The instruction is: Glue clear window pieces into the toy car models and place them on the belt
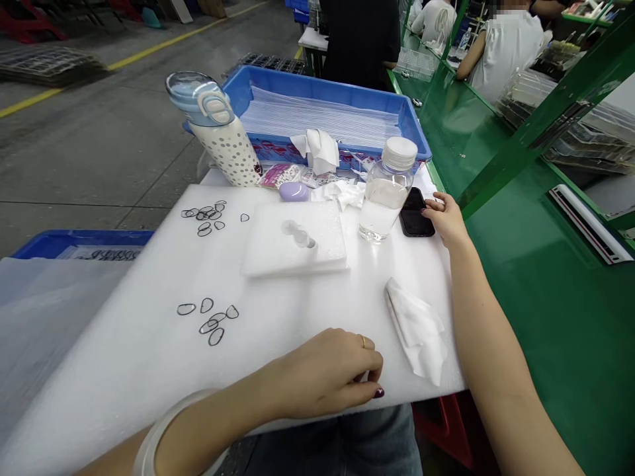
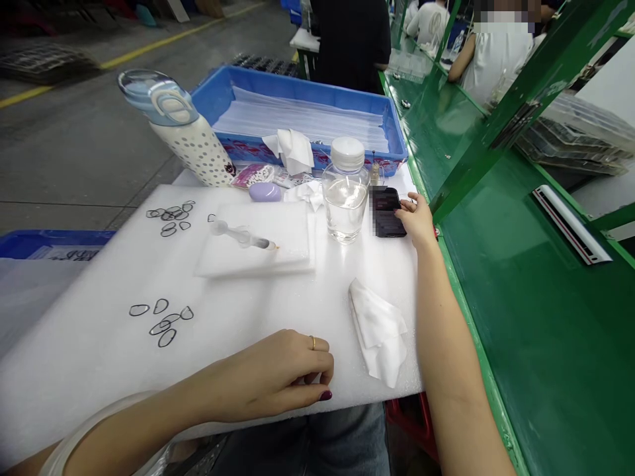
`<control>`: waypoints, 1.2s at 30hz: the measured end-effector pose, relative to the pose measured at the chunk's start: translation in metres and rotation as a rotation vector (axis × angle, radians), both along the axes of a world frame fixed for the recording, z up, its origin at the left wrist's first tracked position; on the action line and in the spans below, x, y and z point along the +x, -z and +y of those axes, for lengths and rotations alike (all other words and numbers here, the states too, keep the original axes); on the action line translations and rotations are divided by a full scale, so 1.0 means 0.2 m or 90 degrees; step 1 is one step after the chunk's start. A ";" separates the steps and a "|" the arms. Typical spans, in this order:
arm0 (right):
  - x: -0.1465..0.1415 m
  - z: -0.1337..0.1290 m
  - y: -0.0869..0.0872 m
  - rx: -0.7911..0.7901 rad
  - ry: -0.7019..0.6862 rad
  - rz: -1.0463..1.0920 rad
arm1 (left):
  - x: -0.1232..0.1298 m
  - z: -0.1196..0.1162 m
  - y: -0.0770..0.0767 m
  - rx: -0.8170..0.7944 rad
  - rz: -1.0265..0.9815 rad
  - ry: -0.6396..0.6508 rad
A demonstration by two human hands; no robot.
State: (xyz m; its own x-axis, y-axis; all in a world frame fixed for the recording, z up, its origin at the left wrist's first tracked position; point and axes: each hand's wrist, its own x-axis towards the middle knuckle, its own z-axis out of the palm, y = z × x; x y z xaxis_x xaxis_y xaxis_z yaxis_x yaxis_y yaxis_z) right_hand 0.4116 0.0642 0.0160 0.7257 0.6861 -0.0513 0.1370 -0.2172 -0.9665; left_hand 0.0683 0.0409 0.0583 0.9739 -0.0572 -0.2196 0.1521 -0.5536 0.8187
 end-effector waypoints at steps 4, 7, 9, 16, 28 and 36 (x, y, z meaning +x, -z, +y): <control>0.00 -0.07 -0.07 -0.027 -0.107 0.063 | 0.00 0.00 0.00 0.008 0.001 0.004; -0.01 -0.11 -0.11 -0.043 -0.165 0.074 | 0.00 0.00 0.00 0.014 0.013 0.005; -0.02 -0.12 -0.13 -0.051 -0.144 0.053 | 0.00 0.00 0.00 0.013 0.018 0.005; 0.04 -0.30 -0.24 -0.107 0.087 -0.128 | -0.01 -0.01 0.00 0.014 0.016 0.002; 0.12 -0.32 -0.10 -0.379 0.148 -0.234 | -0.01 -0.01 0.01 0.005 0.018 0.003; 0.11 -0.28 -0.09 -0.347 0.172 -0.310 | -0.01 0.00 -0.01 0.011 0.033 0.007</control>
